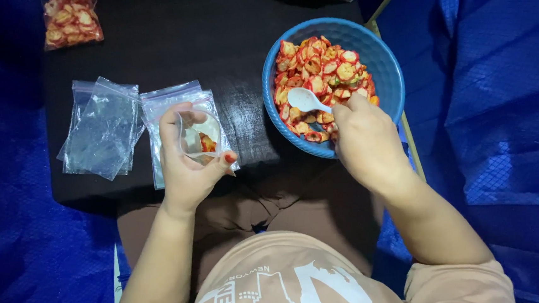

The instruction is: Packing dried snack slices from a large bowl into individual small plastic bags using a spoon.

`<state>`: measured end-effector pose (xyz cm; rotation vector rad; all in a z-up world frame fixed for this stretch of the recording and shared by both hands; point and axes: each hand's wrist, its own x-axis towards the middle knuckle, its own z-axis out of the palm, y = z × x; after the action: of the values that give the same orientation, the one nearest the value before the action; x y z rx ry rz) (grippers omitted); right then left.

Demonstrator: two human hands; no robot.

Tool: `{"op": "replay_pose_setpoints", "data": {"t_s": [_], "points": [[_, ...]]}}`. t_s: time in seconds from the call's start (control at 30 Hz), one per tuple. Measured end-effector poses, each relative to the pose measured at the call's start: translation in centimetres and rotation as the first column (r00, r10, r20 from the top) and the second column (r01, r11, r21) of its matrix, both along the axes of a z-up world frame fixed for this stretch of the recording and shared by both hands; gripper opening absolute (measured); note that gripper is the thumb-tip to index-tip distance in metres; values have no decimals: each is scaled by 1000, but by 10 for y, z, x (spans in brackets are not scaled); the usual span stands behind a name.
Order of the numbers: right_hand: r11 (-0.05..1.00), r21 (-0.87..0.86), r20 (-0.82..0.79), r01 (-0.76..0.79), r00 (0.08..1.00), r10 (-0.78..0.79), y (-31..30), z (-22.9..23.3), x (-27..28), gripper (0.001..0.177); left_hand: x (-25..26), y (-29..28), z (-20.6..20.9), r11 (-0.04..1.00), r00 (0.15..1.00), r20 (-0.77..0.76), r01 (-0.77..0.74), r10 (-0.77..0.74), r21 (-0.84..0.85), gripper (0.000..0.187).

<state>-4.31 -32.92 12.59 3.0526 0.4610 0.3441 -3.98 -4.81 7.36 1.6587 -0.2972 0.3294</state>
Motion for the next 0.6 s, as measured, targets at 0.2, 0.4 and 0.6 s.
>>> {"op": "replay_pose_setpoints", "data": {"t_s": [0.2,0.4,0.6], "points": [[1000,25,-68,-8,998,10,-14,-35,12,16,5,2,-14,1000,1000,17,2,-2,-5,93],[983,183,-162,33,987,-3,-18,-20,7,23,2,-2,-9,1000,1000,-8,6,-6,-18,92],[949,315,-127,34,992,6,-36,1,-3,20,1,-11,9,998,1000,-12,24,-25,-52,90]]}}
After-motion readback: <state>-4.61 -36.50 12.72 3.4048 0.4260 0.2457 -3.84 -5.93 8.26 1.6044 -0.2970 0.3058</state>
